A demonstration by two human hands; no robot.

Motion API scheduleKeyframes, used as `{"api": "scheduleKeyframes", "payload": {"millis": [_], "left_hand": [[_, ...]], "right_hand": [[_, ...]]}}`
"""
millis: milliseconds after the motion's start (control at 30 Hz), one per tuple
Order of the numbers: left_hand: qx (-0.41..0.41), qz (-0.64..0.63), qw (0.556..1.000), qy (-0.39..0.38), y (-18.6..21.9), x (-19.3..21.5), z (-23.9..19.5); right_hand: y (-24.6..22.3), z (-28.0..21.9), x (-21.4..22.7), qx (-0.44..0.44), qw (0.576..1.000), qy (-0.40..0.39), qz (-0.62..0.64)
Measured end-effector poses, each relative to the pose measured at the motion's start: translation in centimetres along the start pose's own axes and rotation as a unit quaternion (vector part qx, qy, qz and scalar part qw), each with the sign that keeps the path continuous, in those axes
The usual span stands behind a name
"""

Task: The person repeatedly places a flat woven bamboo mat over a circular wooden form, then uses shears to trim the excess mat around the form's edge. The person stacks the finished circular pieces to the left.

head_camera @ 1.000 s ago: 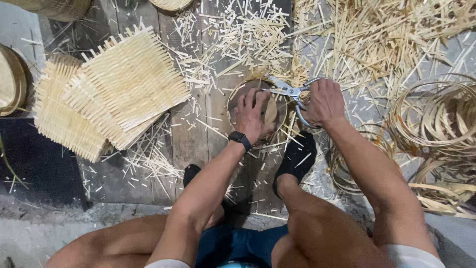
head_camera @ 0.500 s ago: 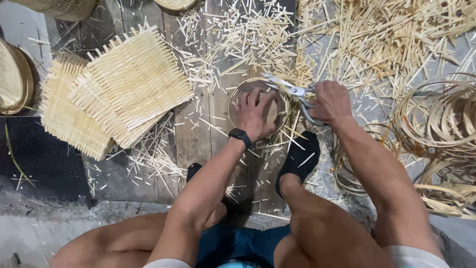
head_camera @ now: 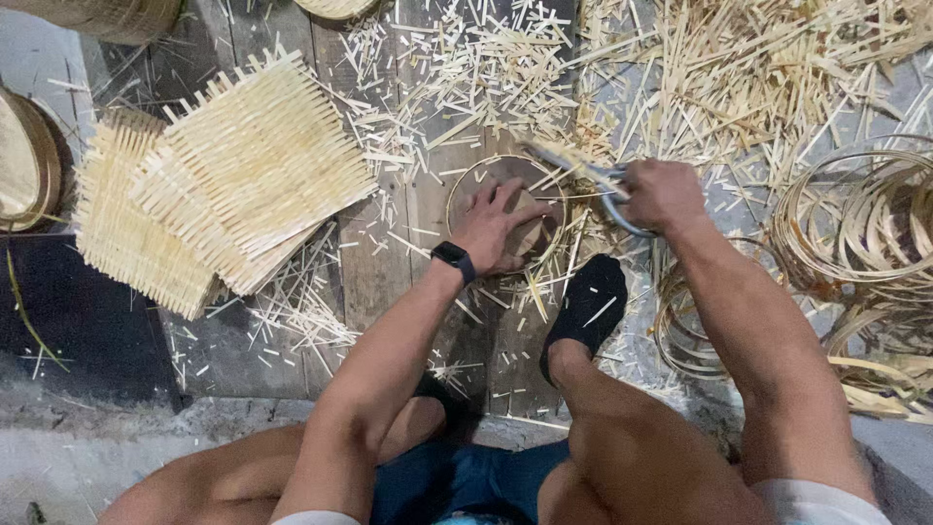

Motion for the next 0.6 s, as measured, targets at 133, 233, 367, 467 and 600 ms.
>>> {"api": "scheduleKeyframes", "payload": {"millis": [133, 233, 367, 467, 600], "left_hand": [[0.042, -0.162, 0.98, 0.108, -3.1, 0.3, 0.8], [0.191, -0.175, 0.948, 0.183, -7.4, -0.1, 2.1], [0.264, -0.179, 0.942, 0.104, -9.9, -2.3, 5.0], [0.216, -0.203, 0.944, 0.146, -8.7, -1.9, 7.5], [0.191, -0.229, 0.939, 0.17, -6.5, -1.5, 8.9]], "right_hand": [[6.2, -1.1, 1.4, -0.118, 0.971, 0.135, 0.158], [8.8, -2.7, 1.7, -0.194, 0.94, 0.214, 0.181], [5.0, -3.4, 1.1, -0.11, 0.937, 0.264, 0.199], [-0.1, -2.1, -3.6, -0.044, 0.868, 0.042, 0.493], [-2.7, -1.1, -7.0, -0.081, 0.811, 0.031, 0.578]]}}
Point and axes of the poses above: each hand's wrist, its own z-axis towards the middle knuckle, its own x-axis out of the back of the hand, y = z × x, the point moved 7 cm from there along z, towards the middle knuckle, and after that the axes turned 14 degrees about z, right-handed, at the moved point
